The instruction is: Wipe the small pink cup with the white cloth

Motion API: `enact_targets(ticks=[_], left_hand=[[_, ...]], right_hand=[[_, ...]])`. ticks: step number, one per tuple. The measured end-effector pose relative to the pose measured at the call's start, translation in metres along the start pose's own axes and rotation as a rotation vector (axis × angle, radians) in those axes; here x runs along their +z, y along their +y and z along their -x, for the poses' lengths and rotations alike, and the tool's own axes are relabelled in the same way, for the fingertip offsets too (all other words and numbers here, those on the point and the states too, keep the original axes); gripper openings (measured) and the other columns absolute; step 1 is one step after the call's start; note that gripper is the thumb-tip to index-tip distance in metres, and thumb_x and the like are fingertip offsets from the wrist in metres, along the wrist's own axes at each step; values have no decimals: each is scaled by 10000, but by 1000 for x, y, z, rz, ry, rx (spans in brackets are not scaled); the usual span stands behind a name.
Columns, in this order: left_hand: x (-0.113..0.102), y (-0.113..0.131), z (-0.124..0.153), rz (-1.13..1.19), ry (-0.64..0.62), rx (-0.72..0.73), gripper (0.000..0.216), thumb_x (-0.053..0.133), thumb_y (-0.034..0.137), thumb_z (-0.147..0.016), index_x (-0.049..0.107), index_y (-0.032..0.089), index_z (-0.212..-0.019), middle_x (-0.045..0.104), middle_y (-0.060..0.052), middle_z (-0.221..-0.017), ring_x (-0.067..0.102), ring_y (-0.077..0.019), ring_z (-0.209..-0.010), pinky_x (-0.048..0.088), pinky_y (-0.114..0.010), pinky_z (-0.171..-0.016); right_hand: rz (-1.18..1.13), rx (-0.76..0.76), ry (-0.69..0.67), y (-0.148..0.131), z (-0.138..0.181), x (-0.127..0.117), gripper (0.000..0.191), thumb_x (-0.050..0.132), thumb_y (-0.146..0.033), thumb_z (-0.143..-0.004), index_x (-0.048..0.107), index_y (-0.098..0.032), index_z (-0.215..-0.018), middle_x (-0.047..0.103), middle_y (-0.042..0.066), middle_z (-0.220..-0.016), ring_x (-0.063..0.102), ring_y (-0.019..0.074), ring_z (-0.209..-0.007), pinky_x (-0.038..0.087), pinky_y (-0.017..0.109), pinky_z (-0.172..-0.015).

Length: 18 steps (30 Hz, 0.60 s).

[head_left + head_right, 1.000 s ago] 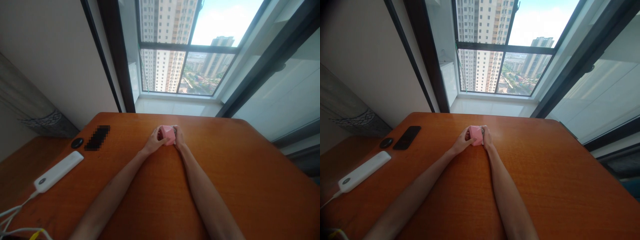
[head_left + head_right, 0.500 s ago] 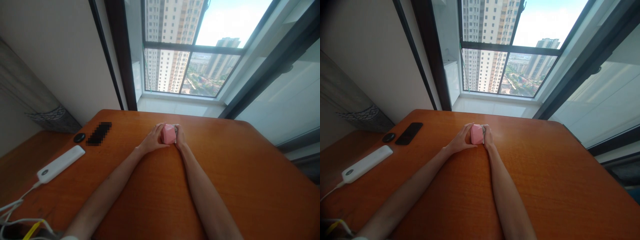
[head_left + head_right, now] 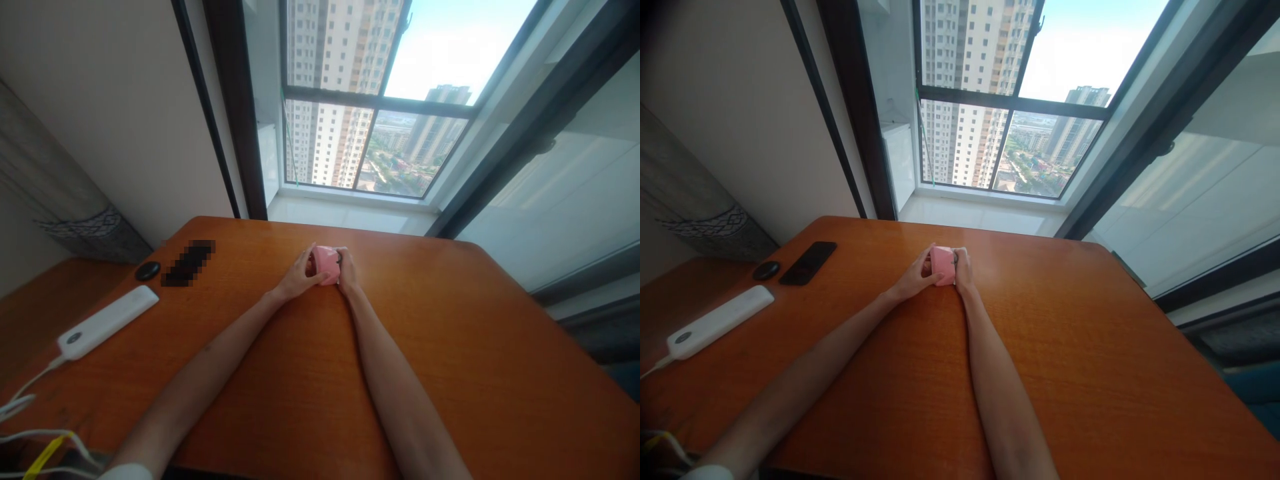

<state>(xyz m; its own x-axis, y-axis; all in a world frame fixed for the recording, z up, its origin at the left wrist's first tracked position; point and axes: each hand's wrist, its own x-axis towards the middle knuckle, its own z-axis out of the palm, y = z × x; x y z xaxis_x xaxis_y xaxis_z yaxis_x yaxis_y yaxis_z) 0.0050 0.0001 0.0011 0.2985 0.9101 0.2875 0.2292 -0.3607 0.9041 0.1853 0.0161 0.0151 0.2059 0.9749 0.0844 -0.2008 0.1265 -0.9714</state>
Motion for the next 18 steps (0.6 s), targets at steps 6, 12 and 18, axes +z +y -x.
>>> enact_targets(ticks=[6,12,18], left_hand=[[-7,1,4,-215,-64,254,1311,986,603,-748,239,324,-1788,274,-162,-1827,301,-416,-1702,380,-596,-1370],[-9,15,7,-301,-40,225,1245,963,614,-781,275,314,-1775,414,-157,-1754,415,-395,-1653,341,-577,-1394],[-6,20,3,-227,26,121,1216,983,601,-732,380,257,-1730,526,-176,-1684,528,-402,-1566,414,-575,-1339]], right_hand=[[5,-1,-17,1,-1,1,344,532,-527,-843,534,-268,-616,518,-50,-608,399,152,-608,358,308,-587],[26,-9,-16,4,-4,0,359,543,-556,-836,566,-264,-629,556,-47,-644,441,155,-646,380,302,-619],[84,-13,7,2,-5,2,358,540,-516,-875,657,-253,-661,624,-47,-656,496,164,-704,378,287,-635]])
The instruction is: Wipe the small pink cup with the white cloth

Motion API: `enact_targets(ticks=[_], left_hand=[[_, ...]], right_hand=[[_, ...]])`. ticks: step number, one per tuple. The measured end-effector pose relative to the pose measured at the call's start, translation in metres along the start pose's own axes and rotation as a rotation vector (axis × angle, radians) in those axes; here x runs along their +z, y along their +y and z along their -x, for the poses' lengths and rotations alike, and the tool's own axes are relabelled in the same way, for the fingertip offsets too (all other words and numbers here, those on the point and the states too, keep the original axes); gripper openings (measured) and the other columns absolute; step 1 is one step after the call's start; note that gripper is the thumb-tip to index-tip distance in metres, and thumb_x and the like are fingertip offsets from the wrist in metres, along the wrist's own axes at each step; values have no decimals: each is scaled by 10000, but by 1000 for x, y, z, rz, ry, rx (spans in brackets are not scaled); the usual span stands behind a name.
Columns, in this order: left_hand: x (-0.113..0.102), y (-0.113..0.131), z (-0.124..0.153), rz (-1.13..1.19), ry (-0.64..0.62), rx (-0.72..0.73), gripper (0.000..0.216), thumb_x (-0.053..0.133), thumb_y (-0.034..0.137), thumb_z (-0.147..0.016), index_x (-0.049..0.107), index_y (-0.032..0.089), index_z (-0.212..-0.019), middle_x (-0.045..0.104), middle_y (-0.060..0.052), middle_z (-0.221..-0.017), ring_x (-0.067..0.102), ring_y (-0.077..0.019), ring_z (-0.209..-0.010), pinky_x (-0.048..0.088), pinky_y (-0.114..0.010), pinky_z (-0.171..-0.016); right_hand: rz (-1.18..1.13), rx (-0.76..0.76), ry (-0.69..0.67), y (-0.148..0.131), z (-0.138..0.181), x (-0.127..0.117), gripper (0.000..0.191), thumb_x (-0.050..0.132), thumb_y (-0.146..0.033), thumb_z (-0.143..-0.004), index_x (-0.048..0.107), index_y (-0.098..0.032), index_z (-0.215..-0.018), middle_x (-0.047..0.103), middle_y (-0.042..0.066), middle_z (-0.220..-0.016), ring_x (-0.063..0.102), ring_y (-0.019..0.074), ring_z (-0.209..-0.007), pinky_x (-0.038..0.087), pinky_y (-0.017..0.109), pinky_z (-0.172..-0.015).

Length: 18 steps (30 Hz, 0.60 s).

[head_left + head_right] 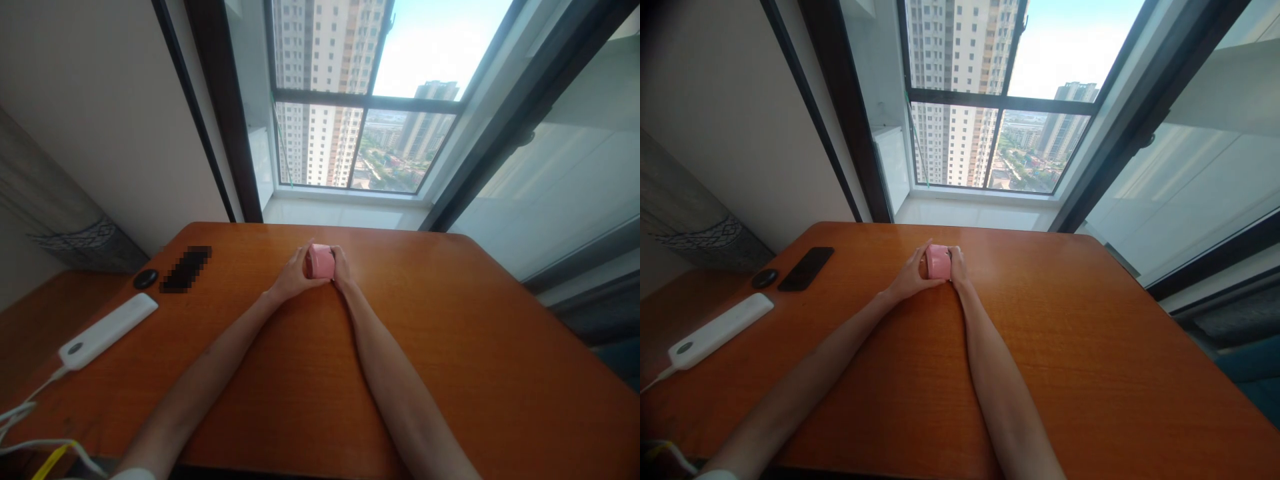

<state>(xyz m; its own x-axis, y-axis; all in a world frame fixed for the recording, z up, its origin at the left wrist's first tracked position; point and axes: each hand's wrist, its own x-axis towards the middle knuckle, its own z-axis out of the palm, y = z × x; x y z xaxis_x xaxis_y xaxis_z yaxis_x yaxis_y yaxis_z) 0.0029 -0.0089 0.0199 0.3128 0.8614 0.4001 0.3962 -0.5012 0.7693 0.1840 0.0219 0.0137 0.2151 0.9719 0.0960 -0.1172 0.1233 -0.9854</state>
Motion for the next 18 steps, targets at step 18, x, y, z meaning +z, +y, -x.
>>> enact_targets(ticks=[18], left_hand=[[-16,-13,2,-224,-108,232,1188,945,635,-789,345,303,-1759,362,-182,-1815,327,-428,-1704,195,-650,-1417]], right_hand=[[72,-36,-36,-20,14,2,277,590,-349,-930,750,-257,-723,696,-47,-714,572,173,-776,406,285,-722]])
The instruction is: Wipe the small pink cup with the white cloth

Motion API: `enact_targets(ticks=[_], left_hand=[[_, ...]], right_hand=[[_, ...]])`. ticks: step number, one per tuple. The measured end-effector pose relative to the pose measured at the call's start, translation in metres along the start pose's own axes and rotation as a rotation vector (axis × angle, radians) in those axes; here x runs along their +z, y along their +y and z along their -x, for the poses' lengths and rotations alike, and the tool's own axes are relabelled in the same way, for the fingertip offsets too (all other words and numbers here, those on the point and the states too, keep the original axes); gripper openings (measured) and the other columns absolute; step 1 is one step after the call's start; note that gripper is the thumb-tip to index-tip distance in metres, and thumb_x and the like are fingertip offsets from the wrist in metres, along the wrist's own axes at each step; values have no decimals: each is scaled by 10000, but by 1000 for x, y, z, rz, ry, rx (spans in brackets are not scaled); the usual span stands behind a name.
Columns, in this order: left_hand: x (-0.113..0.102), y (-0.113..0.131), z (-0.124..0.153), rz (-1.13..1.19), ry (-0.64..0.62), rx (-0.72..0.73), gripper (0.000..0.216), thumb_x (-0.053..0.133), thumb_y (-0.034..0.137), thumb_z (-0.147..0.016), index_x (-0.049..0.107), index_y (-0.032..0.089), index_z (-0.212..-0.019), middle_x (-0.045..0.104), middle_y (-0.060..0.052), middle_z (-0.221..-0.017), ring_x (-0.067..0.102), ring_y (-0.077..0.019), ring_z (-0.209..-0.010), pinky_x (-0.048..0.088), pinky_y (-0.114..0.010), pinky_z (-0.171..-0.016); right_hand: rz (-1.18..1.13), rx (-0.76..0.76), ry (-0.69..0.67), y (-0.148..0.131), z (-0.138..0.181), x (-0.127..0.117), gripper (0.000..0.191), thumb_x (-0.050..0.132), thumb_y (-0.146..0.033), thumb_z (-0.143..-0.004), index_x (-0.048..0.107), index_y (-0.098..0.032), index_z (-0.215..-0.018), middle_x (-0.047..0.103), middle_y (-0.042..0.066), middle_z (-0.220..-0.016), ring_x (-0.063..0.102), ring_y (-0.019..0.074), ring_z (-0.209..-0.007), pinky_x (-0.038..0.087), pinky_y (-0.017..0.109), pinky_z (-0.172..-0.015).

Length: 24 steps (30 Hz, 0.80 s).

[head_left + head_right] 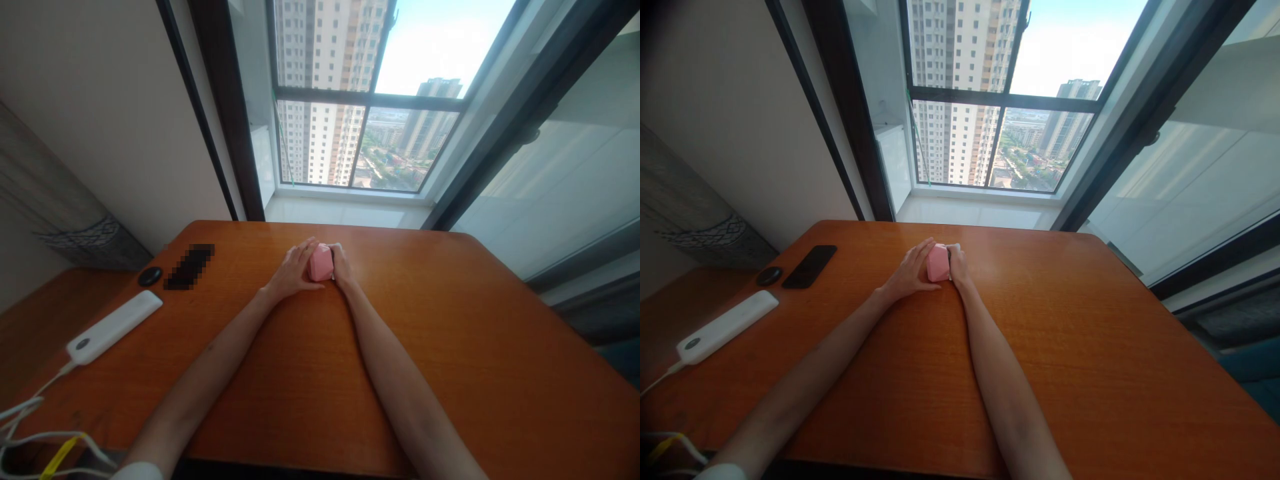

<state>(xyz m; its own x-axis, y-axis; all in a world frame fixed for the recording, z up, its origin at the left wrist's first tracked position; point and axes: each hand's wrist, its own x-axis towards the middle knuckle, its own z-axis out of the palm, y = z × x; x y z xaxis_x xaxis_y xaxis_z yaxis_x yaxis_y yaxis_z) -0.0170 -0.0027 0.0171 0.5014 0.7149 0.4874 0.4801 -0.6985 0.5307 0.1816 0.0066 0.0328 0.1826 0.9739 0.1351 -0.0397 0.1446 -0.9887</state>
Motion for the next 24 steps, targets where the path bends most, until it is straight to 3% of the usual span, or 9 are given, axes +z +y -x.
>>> enact_targets(ticks=[5,11,15,18,21,24], left_hand=[[2,-1,1,50,36,6,1127,908,575,-853,316,302,-1771,371,-146,-1814,348,-384,-1705,295,-562,-1424],[6,7,0,104,73,-51,1133,928,586,-821,359,272,-1749,434,-149,-1777,428,-392,-1656,343,-561,-1405],[12,6,-3,266,122,-297,954,827,645,-887,469,247,-1676,702,-140,-1499,727,-353,-1318,572,-533,-1196],[17,4,-4,409,125,-392,839,749,639,-946,507,203,-1621,763,-134,-1353,781,-297,-1116,646,-461,-1037],[20,3,-3,428,132,-345,875,791,629,-922,492,209,-1629,691,-159,-1484,744,-308,-1221,625,-462,-1087],[19,0,-1,351,159,-251,918,767,640,-951,419,239,-1700,526,-185,-1671,606,-363,-1468,531,-537,-1237]], right_hand=[[30,-9,-17,5,-2,1,376,495,-466,-912,714,-249,-697,664,-28,-680,533,177,-714,389,307,-667],[84,-13,-36,6,-3,-1,411,471,-569,-885,633,-246,-690,614,-23,-670,496,174,-701,388,302,-648],[128,2,-62,3,0,0,410,459,-583,-895,543,-254,-665,571,-19,-652,487,172,-699,378,301,-626],[153,11,-93,0,3,2,392,424,-553,-918,509,-259,-672,556,-14,-639,490,175,-693,386,304,-630],[176,9,-101,-3,4,3,358,422,-516,-927,515,-258,-698,557,-13,-647,494,177,-700,394,304,-648],[197,5,-104,-5,5,2,333,422,-483,-931,546,-253,-726,578,-11,-669,517,181,-723,403,303,-673]])
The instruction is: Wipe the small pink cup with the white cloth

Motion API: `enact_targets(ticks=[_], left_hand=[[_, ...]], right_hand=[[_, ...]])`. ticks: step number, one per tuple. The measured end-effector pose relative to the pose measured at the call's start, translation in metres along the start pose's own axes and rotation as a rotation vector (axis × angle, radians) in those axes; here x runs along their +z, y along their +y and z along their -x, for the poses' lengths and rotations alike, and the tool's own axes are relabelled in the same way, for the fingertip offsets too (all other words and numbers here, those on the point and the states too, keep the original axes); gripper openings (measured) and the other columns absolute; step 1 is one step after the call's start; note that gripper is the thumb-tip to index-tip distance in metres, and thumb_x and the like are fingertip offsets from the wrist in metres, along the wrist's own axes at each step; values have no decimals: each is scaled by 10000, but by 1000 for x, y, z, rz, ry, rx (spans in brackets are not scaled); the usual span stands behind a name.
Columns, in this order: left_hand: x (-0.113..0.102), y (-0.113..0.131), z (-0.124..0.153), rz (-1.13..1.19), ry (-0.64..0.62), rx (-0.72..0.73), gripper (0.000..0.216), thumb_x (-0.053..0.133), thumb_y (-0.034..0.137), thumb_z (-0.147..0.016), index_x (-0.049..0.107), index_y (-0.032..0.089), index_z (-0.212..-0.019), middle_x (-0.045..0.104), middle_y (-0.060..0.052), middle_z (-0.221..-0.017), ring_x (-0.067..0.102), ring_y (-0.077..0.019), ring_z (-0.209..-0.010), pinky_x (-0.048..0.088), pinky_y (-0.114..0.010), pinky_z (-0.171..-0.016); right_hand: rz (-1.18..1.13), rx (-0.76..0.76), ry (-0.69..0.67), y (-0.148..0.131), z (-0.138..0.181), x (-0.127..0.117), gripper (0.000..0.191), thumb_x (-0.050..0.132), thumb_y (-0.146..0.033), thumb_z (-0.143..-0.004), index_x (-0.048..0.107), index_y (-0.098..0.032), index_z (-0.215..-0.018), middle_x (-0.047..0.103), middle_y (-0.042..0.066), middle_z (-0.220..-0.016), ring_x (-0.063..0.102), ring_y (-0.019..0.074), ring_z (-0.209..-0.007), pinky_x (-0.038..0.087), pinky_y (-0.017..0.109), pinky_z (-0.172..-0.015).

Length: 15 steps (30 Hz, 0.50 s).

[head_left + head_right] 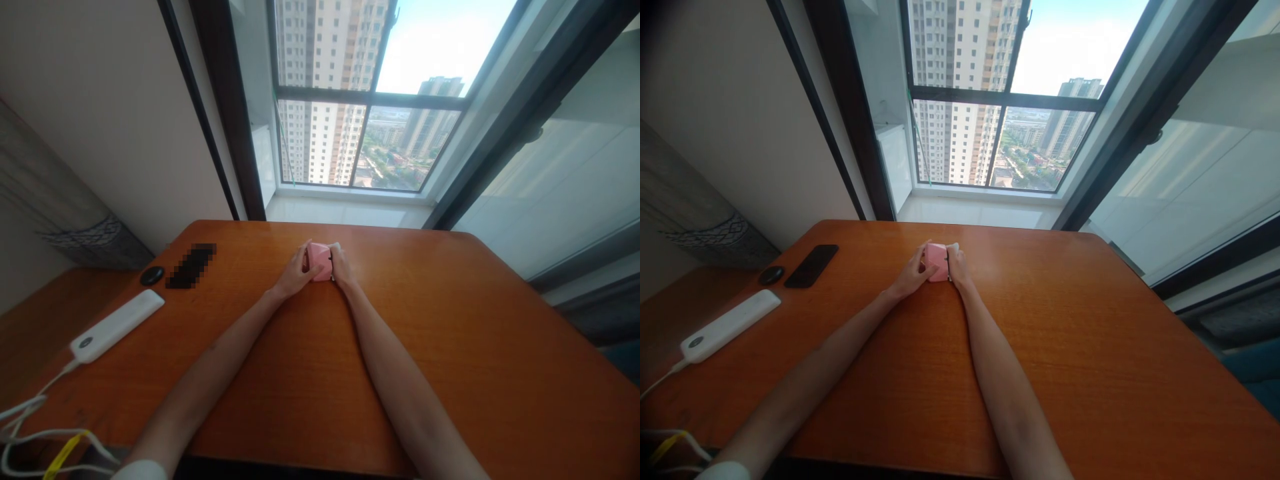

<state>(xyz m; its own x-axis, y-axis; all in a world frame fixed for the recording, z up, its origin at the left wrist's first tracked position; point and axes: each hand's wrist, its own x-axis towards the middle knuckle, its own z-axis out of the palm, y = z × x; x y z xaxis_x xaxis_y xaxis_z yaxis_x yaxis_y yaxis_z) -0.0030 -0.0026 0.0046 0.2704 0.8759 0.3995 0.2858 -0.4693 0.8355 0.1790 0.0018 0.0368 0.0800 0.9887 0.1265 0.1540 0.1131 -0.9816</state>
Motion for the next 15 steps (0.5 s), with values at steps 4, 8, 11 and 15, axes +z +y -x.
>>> enact_targets(ticks=[4,8,11,15], left_hand=[[-12,-3,-1,-180,-91,202,1142,885,645,-855,292,301,-1769,315,-162,-1822,333,-406,-1693,315,-607,-1403],[-21,-4,-1,-275,-169,235,1317,988,615,-735,260,285,-1782,320,-182,-1821,304,-445,-1703,266,-649,-1417],[-19,1,-1,-241,-147,212,1243,961,579,-779,279,291,-1777,410,-167,-1768,429,-417,-1637,354,-602,-1387],[-11,7,0,-160,-83,83,1137,905,610,-820,349,277,-1755,556,-158,-1656,617,-390,-1457,498,-552,-1277]], right_hand=[[20,-9,4,1,-1,-1,319,417,-458,-937,570,-249,-751,604,-9,-695,537,183,-738,405,305,-693],[19,-20,7,4,-2,-1,337,407,-473,-940,573,-251,-747,602,-10,-678,534,185,-731,402,307,-690],[-6,-26,1,6,-3,-1,364,407,-514,-925,572,-251,-734,586,-10,-661,513,182,-714,400,308,-670],[-62,-28,-10,8,-2,-1,396,472,-597,-876,536,-254,-689,538,-15,-646,463,167,-677,389,304,-622]])
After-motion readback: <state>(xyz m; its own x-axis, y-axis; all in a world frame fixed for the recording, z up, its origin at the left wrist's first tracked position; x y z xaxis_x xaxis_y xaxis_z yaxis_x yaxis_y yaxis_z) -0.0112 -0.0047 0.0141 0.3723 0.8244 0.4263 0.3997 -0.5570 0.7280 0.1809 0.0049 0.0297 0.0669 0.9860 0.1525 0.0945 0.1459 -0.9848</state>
